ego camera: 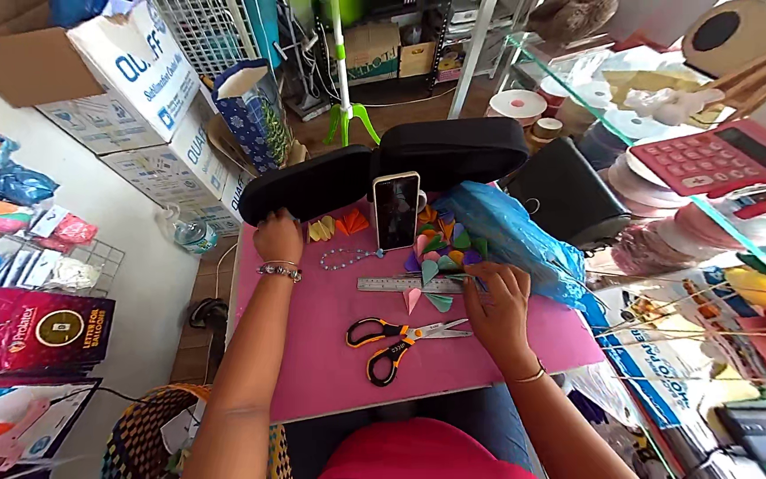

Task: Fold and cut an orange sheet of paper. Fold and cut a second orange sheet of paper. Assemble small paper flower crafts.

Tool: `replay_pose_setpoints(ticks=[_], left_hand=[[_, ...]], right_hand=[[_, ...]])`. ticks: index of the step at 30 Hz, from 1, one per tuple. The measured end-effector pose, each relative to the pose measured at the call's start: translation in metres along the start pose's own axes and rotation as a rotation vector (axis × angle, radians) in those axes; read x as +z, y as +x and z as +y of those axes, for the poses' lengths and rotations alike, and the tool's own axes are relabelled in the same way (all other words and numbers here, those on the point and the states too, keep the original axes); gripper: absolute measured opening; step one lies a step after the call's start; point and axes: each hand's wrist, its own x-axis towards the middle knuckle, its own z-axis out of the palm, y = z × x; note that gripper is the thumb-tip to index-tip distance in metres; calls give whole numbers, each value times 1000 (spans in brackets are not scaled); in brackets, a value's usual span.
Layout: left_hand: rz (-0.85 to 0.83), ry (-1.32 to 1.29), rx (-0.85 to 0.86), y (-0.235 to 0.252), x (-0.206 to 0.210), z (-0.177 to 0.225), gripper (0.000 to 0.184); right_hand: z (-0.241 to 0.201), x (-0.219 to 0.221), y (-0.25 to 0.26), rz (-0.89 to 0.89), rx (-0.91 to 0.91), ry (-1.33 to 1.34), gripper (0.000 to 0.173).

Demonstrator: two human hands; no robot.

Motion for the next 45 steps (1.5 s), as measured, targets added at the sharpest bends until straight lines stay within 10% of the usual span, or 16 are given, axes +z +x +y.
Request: replay_pose_setpoints(ticks=[17, 33, 45], left_hand=[[-24, 90, -131, 10, 9, 29, 37], [42, 54, 60, -22, -18, -26, 21], [-41, -338, -26, -32, 21, -35, 56]], right_hand=[[10, 5, -24, 23, 25, 46, 23], [9, 4, -24, 7, 45, 53, 24], [8, 3, -23, -16, 52, 54, 26]])
